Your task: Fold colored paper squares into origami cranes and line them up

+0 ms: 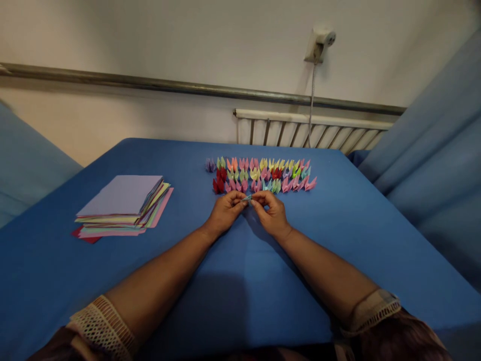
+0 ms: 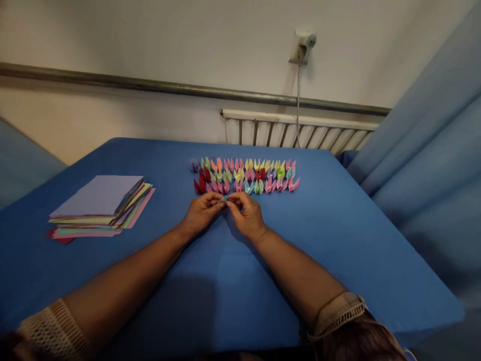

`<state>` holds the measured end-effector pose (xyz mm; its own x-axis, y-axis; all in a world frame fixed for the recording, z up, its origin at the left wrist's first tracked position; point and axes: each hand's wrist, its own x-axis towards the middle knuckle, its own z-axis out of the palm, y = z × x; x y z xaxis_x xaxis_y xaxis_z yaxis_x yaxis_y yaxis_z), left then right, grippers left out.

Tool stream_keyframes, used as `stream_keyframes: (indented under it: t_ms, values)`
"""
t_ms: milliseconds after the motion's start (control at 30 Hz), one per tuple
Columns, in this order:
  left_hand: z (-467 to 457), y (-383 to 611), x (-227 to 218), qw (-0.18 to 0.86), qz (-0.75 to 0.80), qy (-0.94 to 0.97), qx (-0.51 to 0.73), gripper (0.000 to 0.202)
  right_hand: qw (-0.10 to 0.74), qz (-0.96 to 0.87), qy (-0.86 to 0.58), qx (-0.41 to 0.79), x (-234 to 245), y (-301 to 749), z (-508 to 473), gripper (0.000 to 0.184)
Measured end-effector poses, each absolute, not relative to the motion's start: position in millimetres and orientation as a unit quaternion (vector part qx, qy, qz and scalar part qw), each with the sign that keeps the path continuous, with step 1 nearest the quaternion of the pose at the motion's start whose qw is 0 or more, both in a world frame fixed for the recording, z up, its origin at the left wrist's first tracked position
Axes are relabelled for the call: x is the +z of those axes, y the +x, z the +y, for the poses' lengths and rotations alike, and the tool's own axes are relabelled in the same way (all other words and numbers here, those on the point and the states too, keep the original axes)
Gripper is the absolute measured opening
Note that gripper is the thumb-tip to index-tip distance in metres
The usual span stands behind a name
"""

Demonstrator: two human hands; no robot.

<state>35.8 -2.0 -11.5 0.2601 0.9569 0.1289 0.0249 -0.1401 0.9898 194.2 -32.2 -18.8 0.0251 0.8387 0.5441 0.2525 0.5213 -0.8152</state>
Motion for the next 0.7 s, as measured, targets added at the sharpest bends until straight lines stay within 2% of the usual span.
stream_keyframes:
  t_ms: [200, 700]
  values:
    - [-3.3, 35.8, -12.0, 0.522, 0.402, 0.605, 0.447, 0.023, 0.580, -0.640, -0.419, 0.281, -23.0, 193.2, -31.1, 0.013]
    - [-3.7, 36.5, -10.7, 0.523, 0.402, 0.604, 0.448, 0.022, 0.573, -0.677, -0.387, 0.252, -14.8, 195.3, -32.2, 0.012]
